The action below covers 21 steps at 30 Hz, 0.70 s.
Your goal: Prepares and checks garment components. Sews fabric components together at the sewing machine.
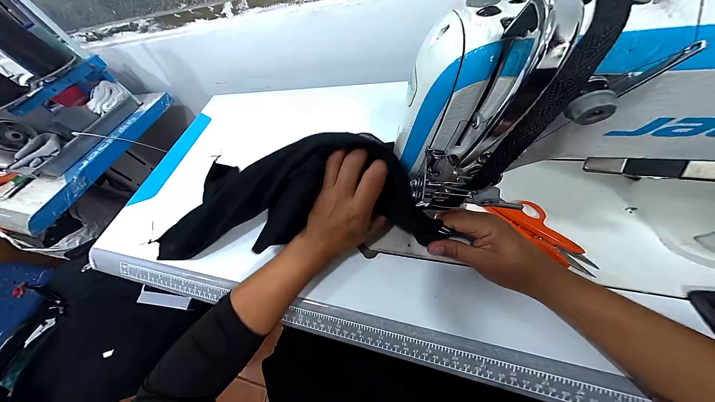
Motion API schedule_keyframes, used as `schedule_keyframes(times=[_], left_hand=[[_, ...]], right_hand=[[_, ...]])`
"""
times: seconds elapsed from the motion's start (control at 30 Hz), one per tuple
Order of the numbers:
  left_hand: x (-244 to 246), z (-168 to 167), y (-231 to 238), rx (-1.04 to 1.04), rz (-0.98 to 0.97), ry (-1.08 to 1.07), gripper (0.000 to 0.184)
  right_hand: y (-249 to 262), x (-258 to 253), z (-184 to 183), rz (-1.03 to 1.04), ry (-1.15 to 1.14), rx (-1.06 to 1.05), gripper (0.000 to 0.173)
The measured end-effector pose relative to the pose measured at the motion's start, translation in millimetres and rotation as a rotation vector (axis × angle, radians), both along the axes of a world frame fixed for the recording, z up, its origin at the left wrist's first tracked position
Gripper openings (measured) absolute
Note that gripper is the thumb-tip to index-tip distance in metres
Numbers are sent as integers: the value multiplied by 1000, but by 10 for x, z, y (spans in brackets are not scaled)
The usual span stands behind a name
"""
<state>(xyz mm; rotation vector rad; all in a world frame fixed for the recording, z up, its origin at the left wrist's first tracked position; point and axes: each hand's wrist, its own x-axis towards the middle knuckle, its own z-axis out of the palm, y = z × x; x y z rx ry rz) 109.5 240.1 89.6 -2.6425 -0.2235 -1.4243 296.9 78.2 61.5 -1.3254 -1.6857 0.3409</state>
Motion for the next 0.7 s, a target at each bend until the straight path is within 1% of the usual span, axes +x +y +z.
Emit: schedule_keyframes(times=[0.07,0.1,0.13,0.17,0.2,0.23,0.27,0.3,0.33,0.37,0.4,0.43,0.47,0.5,0.53,0.57,0.6,0.67,0.7], left_hand=[[78,73,91,-20,-80,-43,22],[71,117,115,-67,-101,-38,17],[25,185,119,-149,-118,-1,14],[-67,288,96,-282,-131,82,12],[-205,433,56,-452,-146,217,12],[-377,605,17,-637,-191,414,15],[-560,762,-10,-804,-283,626,19],[-729,856,-25,-924,-415,796,20],[-863,900,-63,-988,-541,904,21],[-952,921,-151,-968,-591,940,26],[-1008,927,-292,-857,-552,904,33],[-1022,910,-453,-671,-466,823,37],[-996,872,-593,-497,-391,731,36],[-935,825,-701,-398,-385,635,30],[-853,778,-760,-391,-474,572,26],[-757,716,-772,-419,-580,561,29],[-662,625,-750,-434,-601,588,37],[-523,373,-570,-416,-442,698,54],[-489,234,-415,-386,-328,735,56]], right_hand=[[-7,21,-6,29,16,-20,22],[-10,26,-8,37,16,-25,21],[-9,29,-10,43,15,-29,21],[-6,27,-13,45,11,-27,19],[-4,21,-19,46,-9,-17,19],[-3,9,-35,42,-54,6,19],[-7,-2,-64,36,-129,38,21],[-16,-24,-93,30,-225,82,22],[-31,-60,-99,24,-332,129,23],[-49,-112,-86,15,-456,166,23],[-77,-177,-71,6,-577,181,23],[-103,-254,-68,-5,-671,196,24],[-126,-333,-78,-26,-737,216,26],[-146,-400,-97,-56,-777,234,26],[-159,-442,-105,-80,-798,249,26],[-164,-452,-103,-92,-804,265,25],[-171,-436,-91,-85,-788,271,24],[-221,-328,-83,1,-676,227,22],[-253,-242,-89,70,-615,198,18]])
